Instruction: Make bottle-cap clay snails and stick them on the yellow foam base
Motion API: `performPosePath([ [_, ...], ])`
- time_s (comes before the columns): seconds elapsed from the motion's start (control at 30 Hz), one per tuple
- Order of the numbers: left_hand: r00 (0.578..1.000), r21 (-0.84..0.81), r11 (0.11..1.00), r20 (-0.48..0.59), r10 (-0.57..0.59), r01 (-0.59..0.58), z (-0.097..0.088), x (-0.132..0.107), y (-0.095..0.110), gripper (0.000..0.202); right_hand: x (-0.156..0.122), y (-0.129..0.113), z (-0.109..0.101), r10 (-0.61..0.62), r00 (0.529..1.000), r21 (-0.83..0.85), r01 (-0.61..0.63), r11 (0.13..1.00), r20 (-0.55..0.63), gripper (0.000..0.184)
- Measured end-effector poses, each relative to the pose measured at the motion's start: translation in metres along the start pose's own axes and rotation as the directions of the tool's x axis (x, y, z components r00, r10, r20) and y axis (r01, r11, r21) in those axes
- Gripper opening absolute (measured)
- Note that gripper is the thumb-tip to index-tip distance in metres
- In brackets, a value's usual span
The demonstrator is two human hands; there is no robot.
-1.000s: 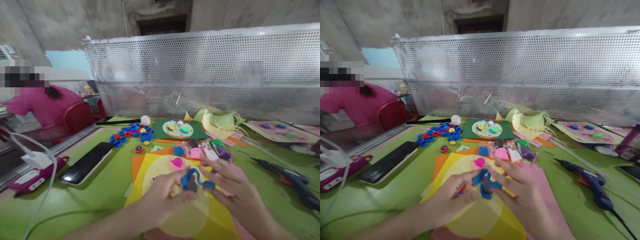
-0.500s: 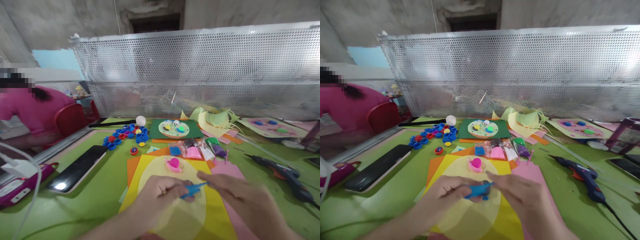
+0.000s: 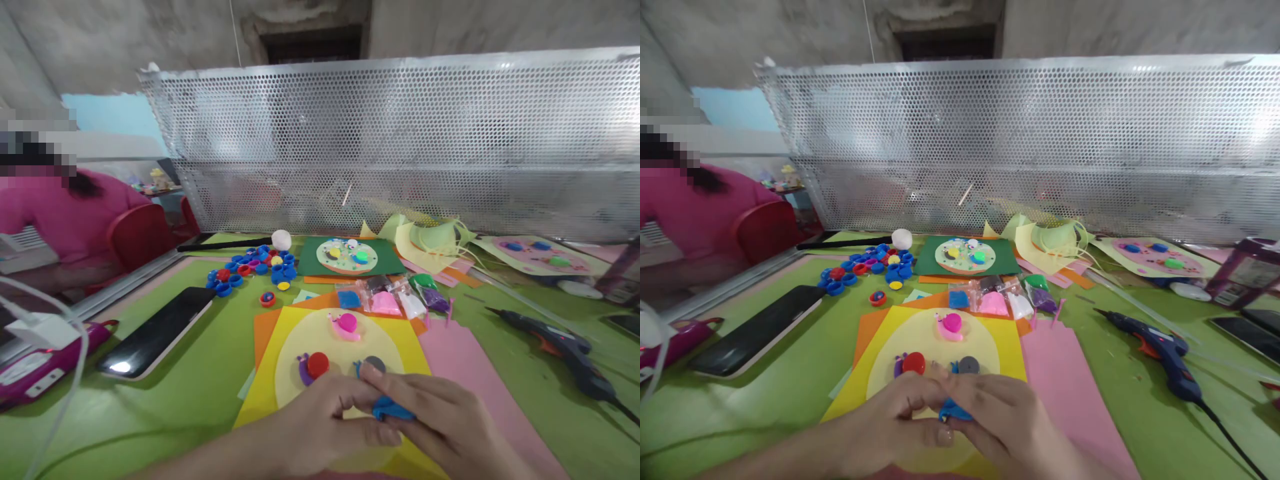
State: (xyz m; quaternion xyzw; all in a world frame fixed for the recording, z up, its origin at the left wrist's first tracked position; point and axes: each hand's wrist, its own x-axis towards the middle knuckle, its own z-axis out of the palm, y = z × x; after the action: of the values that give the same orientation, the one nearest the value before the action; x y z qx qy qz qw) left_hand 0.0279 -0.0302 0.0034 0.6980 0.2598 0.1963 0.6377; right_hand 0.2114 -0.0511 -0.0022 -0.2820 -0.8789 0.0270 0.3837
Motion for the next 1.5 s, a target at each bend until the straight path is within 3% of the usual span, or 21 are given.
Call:
performPosePath([
  [0.13, 0.999, -0.170, 0.985, 0.036, 0.029, -0.023, 0.001, 0.005, -0.003, 0.053, -0.005, 0.002, -0.006, -0.101, 0.993, -0.124, 0.109, 0.986, 0.069, 0.047],
  [0.2, 1.000, -0.264, 0.964, 0.008, 0.018, -0.015, 0.002, 0.008, -0.003, 0.046, -0.007, 0.002, -0.008, -0.145, 0.984, -0.169, 0.161, 0.972, 0.104, 0.052],
  [0.33, 0.992, -0.425, 0.905, -0.113, -0.051, -0.002, 0.001, 0.011, -0.002, 0.020, -0.009, 0.003, -0.012, -0.063, 0.979, -0.255, 0.112, 0.961, 0.194, 0.059],
  [0.43, 0.983, -0.439, 0.898, -0.178, -0.051, -0.034, -0.002, 0.010, -0.005, 0.014, -0.011, 0.006, -0.012, -0.034, 0.972, -0.331, 0.113, 0.937, 0.233, 0.057],
  [0.53, 0.980, -0.447, 0.893, -0.198, -0.032, -0.061, -0.004, 0.011, -0.012, 0.021, -0.014, 0.010, -0.010, -0.047, 0.964, -0.343, 0.139, 0.929, 0.262, 0.061],
  [0.7, 0.955, -0.625, 0.753, -0.296, 0.017, -0.207, -0.006, 0.017, -0.011, 0.044, -0.021, 0.020, -0.005, -0.033, 0.982, -0.426, 0.111, 0.898, 0.186, 0.061],
  [0.8, 0.940, -0.571, 0.789, -0.341, 0.026, -0.229, -0.012, 0.017, -0.005, 0.047, -0.023, 0.029, -0.003, 0.038, 0.991, -0.458, 0.023, 0.889, 0.125, 0.059],
  [0.93, 0.930, -0.459, 0.854, -0.361, 0.073, -0.245, -0.021, 0.015, -0.005, 0.035, -0.018, 0.034, -0.004, 0.077, 0.994, -0.428, -0.035, 0.903, 0.083, 0.058],
  [1.07, 0.944, -0.396, 0.889, -0.314, 0.103, -0.229, -0.023, 0.016, -0.011, 0.042, -0.004, 0.023, -0.004, 0.078, 0.995, -0.353, -0.048, 0.934, 0.069, 0.053],
  [1.27, 0.972, -0.349, 0.917, -0.195, 0.130, -0.192, -0.018, 0.014, -0.006, 0.056, 0.027, -0.001, 0.005, 0.212, 0.977, -0.191, -0.205, 0.960, 0.017, 0.037],
  [1.37, 0.974, -0.327, 0.926, -0.184, 0.136, -0.191, -0.017, 0.011, -0.003, 0.053, 0.037, -0.002, 0.008, 0.223, 0.973, -0.119, -0.229, 0.966, -0.058, 0.025],
  [1.5, 0.959, -0.301, 0.922, -0.217, 0.181, -0.242, -0.021, 0.012, -0.007, 0.057, 0.033, 0.008, 0.007, 0.190, 0.971, -0.103, -0.206, 0.973, -0.147, 0.023],
])
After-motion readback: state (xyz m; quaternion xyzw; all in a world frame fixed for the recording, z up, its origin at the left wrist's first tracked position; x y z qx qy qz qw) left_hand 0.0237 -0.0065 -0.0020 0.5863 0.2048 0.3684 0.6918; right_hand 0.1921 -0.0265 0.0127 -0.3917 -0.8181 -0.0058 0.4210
